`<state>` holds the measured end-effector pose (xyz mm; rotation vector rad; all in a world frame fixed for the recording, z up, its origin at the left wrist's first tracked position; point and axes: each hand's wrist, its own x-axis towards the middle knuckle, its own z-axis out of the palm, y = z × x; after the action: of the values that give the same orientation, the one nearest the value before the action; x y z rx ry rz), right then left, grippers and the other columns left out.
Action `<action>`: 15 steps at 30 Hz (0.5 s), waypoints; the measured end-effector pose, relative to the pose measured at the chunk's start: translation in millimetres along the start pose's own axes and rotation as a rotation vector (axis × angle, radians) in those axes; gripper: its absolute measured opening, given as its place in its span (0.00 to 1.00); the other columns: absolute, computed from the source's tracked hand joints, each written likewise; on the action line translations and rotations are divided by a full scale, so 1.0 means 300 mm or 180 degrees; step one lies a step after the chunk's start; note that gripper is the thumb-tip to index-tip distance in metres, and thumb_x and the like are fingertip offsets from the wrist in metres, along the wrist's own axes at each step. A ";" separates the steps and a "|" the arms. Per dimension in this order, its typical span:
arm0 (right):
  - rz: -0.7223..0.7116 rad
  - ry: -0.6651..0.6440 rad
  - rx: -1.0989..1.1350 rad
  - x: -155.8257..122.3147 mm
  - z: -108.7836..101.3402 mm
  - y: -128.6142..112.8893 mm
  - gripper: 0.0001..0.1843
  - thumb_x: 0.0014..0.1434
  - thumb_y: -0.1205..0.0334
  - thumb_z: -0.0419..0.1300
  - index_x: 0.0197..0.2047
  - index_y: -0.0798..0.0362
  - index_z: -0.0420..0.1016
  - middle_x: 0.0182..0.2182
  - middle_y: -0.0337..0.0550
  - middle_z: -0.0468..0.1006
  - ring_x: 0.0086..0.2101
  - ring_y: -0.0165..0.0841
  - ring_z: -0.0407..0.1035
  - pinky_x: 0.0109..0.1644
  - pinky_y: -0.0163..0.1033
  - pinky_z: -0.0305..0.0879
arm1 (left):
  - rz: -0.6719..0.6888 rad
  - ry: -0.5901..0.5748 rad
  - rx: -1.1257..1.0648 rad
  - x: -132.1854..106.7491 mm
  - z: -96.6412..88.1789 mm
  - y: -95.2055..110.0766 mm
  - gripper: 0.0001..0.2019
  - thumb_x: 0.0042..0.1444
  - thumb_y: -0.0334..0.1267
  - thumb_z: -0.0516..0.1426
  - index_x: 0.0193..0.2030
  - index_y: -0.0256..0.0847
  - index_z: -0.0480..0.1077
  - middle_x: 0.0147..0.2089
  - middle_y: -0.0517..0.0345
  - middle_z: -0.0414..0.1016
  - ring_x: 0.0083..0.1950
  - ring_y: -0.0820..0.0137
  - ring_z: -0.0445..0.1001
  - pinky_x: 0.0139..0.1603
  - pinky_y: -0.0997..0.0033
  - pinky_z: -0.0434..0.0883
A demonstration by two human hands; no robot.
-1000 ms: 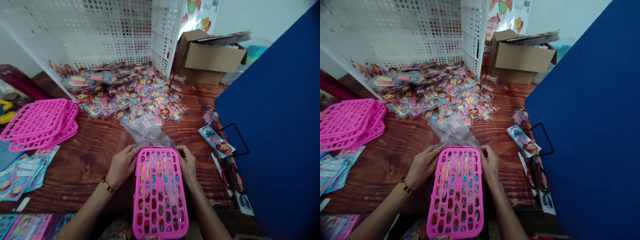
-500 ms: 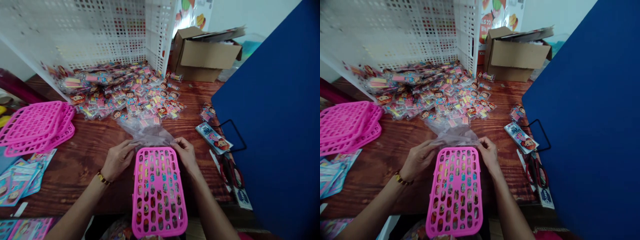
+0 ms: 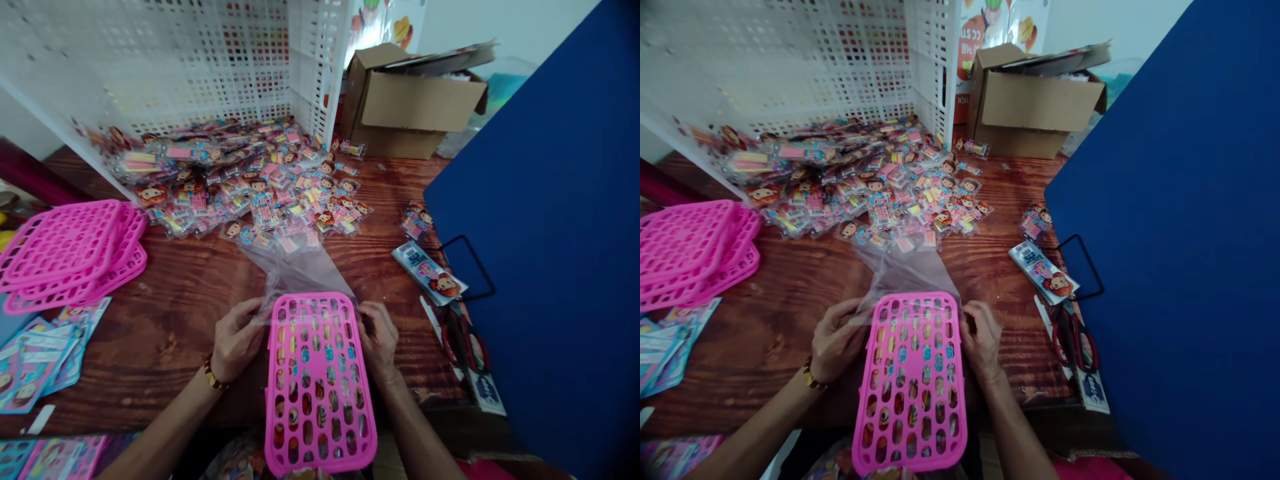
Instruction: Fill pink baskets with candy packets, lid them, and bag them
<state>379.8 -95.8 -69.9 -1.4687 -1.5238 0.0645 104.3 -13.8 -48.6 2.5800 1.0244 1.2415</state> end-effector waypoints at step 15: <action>0.0695 -0.0461 -0.0368 -0.038 0.005 -0.025 0.09 0.61 0.64 0.54 0.45 0.52 0.70 0.35 0.42 0.78 0.33 0.33 0.73 0.36 0.36 0.68 | -0.0434 0.0389 -0.0034 -0.120 0.007 0.088 0.09 0.55 0.27 0.61 0.41 0.44 0.72 0.48 0.53 0.76 0.48 0.68 0.76 0.46 0.68 0.77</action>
<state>371.0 -106.0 -72.7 -1.7516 -1.4965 0.2200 103.9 -55.6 -64.4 2.4060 1.1898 1.3791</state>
